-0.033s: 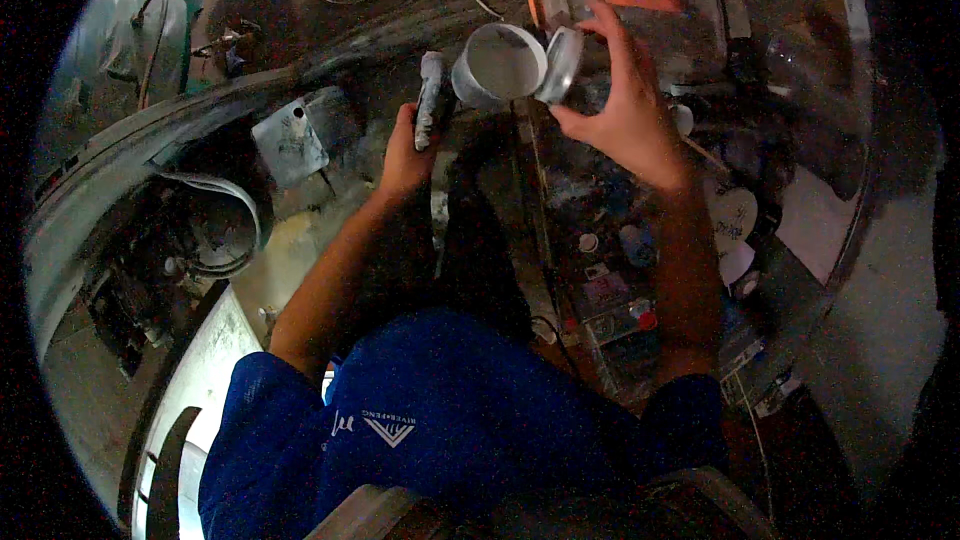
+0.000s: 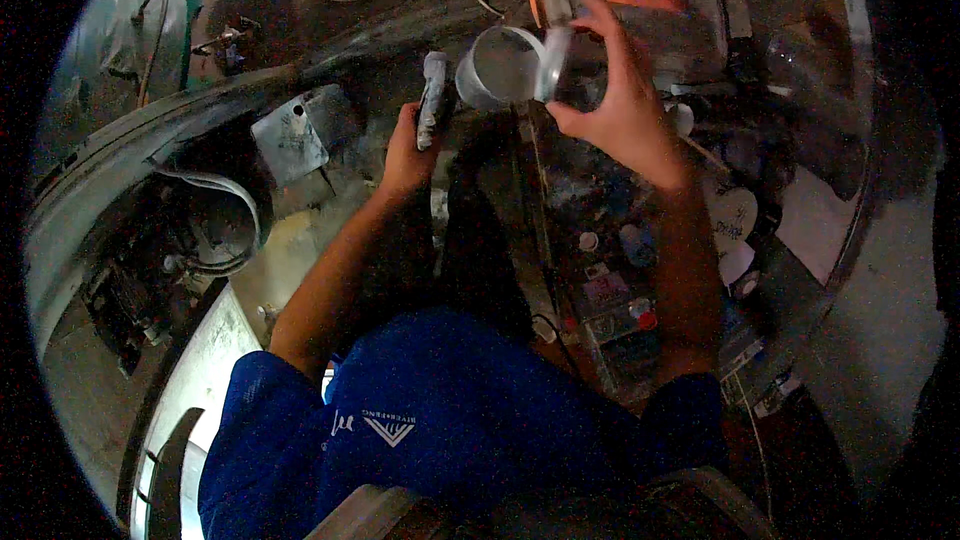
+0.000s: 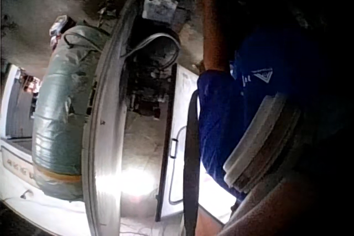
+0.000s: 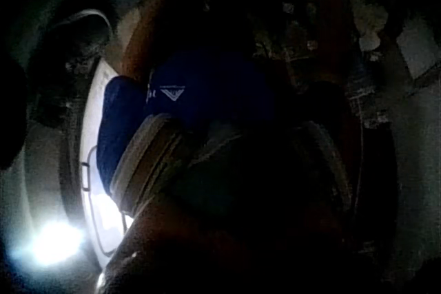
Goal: The person uses a spray gun to apply paint to a car covered with blue protective sheeting in a workshop. They adjust the masking, spray the surface, and later refill the spray gun cup with paint from a can.
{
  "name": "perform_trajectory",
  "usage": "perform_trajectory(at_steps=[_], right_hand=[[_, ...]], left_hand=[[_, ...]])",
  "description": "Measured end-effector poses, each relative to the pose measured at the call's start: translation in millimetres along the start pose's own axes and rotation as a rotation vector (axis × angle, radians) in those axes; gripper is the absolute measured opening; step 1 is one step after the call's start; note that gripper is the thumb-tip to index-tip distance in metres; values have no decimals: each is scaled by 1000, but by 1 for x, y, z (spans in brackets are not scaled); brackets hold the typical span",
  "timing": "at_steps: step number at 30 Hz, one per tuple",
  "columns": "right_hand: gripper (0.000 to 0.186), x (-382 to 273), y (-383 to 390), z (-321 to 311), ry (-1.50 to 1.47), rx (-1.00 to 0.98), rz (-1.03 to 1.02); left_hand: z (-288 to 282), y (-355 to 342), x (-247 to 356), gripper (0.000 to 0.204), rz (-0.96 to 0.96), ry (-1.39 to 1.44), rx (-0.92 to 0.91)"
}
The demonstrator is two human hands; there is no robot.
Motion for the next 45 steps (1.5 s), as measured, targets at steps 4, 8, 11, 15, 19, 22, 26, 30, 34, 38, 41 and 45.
perform_trajectory(at_steps=[4,8,11,15,19,22,26,30,34,38,41,45], right_hand=[[94,21,-10,10,9,-45,39],[88,12,-15,13,153,-87,-29],[85,8,-19,15,228,-134,-80],[82,-5,-25,28,334,-191,-68],[83,-7,-33,36,352,-255,-124],[79,-14,-39,39,343,-186,-168],[70,-37,-21,60,145,-43,41],[67,-41,13,137,42,3,206],[68,-80,4,193,42,-135,332],[68,-130,-13,270,174,-197,214],[72,-175,-16,344,277,-322,212],[77,-214,-17,430,304,-423,165]], left_hand=[[24,4,-25,43,-173,28,-69],[26,5,-30,45,-170,-52,-81],[15,-2,20,46,-157,-154,-53],[-7,-6,20,45,-70,-202,-66],[-15,-7,14,46,-104,-127,-90],[-21,-7,-8,45,-153,-88,-105],[-18,15,-95,41,-288,137,-22],[-41,30,-55,40,-274,-73,41],[-75,61,-72,42,-403,-143,143],[-139,94,-100,42,-484,26,287],[-185,132,-138,43,-573,75,365],[-222,178,-207,49,-656,79,493]])
Point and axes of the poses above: each hand's wrist, its own y-axis away from the middle knuckle, its own z-axis out of the palm, x = y × z, the point moved 4 cm from there along -y, towards the middle knuckle, and after that the axes turned 8 degrees about z, right-handed, at the moved point
